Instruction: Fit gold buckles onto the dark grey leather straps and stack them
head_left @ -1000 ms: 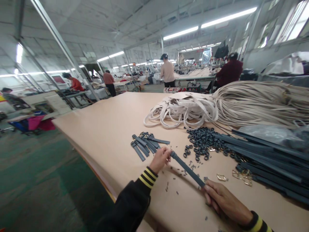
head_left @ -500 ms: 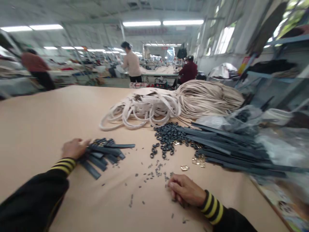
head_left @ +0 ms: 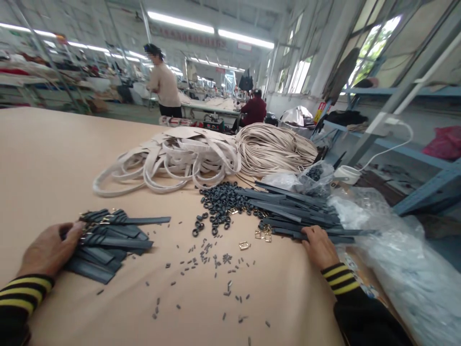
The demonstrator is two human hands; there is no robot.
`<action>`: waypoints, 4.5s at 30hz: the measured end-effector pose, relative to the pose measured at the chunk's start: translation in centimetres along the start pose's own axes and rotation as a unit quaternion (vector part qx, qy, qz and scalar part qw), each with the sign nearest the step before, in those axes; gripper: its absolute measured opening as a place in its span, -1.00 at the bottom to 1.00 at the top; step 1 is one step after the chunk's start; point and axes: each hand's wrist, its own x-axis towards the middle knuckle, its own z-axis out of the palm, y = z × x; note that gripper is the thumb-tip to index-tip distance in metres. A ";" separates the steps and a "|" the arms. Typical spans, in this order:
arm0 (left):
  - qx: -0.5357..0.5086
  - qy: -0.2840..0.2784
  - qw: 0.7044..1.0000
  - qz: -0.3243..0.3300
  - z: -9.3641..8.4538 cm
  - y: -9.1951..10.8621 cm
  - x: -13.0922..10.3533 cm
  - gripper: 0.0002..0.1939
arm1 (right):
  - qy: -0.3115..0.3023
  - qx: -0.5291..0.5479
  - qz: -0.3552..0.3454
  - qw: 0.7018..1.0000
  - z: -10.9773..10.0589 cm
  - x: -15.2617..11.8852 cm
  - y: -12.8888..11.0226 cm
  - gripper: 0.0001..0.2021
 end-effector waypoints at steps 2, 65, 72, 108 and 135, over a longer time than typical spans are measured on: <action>0.051 0.035 0.998 -0.013 -0.4 1.2 -1.1 -0.53 | 0.001 -0.032 -0.005 0.999 0.6 -0.3 0.9 -0.85; -0.541 -0.350 0.758 -0.103 7.9 20.0 -22.3 -0.66 | -0.518 0.641 -0.111 0.556 0.9 -0.8 -16.1 -0.64; -0.550 -0.337 0.752 -0.131 8.2 19.8 -22.5 -0.70 | -0.521 0.629 -0.137 0.561 1.1 -0.8 -16.0 -0.69; -0.387 -0.168 0.898 0.126 8.7 19.9 -23.1 -0.90 | -0.439 0.674 -0.089 0.587 0.0 -0.8 -17.0 -0.87; 0.024 -0.097 0.948 0.303 9.3 17.9 -14.3 -0.82 | -0.404 0.662 -0.051 0.629 1.2 -0.5 -16.8 -0.80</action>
